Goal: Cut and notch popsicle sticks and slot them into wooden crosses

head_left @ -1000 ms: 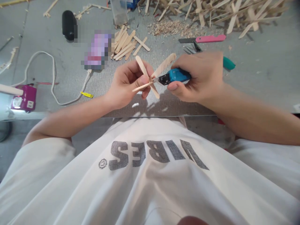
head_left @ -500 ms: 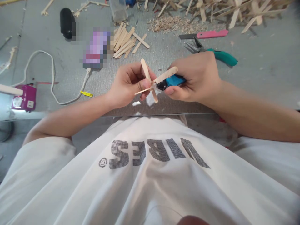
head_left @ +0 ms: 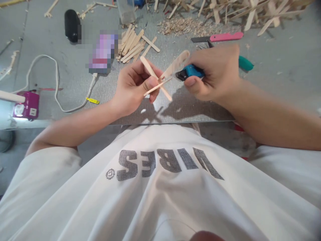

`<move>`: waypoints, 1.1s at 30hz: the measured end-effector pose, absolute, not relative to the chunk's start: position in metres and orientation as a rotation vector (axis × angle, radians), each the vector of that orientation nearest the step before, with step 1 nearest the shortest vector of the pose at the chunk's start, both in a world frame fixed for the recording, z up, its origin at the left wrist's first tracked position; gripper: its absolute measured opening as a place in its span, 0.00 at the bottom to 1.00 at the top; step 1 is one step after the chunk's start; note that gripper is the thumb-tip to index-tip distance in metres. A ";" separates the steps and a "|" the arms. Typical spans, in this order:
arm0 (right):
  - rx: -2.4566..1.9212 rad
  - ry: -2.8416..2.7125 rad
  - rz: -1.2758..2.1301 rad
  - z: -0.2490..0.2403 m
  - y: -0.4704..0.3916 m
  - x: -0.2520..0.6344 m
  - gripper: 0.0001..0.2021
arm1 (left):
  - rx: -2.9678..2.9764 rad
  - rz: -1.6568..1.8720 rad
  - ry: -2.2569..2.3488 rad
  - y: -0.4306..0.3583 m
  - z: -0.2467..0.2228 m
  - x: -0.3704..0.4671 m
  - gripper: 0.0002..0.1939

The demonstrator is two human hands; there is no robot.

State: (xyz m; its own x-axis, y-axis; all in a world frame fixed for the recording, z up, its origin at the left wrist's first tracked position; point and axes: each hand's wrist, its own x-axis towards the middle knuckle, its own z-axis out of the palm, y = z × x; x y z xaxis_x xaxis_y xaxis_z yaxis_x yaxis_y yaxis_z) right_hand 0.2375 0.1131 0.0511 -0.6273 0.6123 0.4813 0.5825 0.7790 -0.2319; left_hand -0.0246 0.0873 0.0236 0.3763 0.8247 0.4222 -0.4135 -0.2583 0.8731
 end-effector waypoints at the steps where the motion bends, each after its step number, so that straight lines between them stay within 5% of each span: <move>1: -0.853 -2.397 0.042 0.049 0.112 0.237 0.40 | 1.369 1.273 0.459 0.087 0.024 -0.023 0.25; 8: -0.672 -2.386 -0.084 0.034 0.095 0.225 0.31 | 1.391 1.488 0.476 0.080 0.027 -0.018 0.19; 11: -0.664 -2.345 -0.039 0.028 0.093 0.222 0.35 | 1.339 1.456 0.580 0.077 0.029 -0.016 0.23; 16: -0.646 -2.330 0.098 0.032 0.089 0.218 0.26 | 1.360 1.435 0.603 0.077 0.029 -0.015 0.28; 26: -0.850 -2.401 0.051 0.039 0.078 0.216 0.37 | 1.420 1.461 0.545 0.069 0.033 -0.013 0.23; 33: -0.813 -2.386 0.055 0.031 0.085 0.218 0.36 | 1.428 1.461 0.531 0.068 0.034 -0.014 0.20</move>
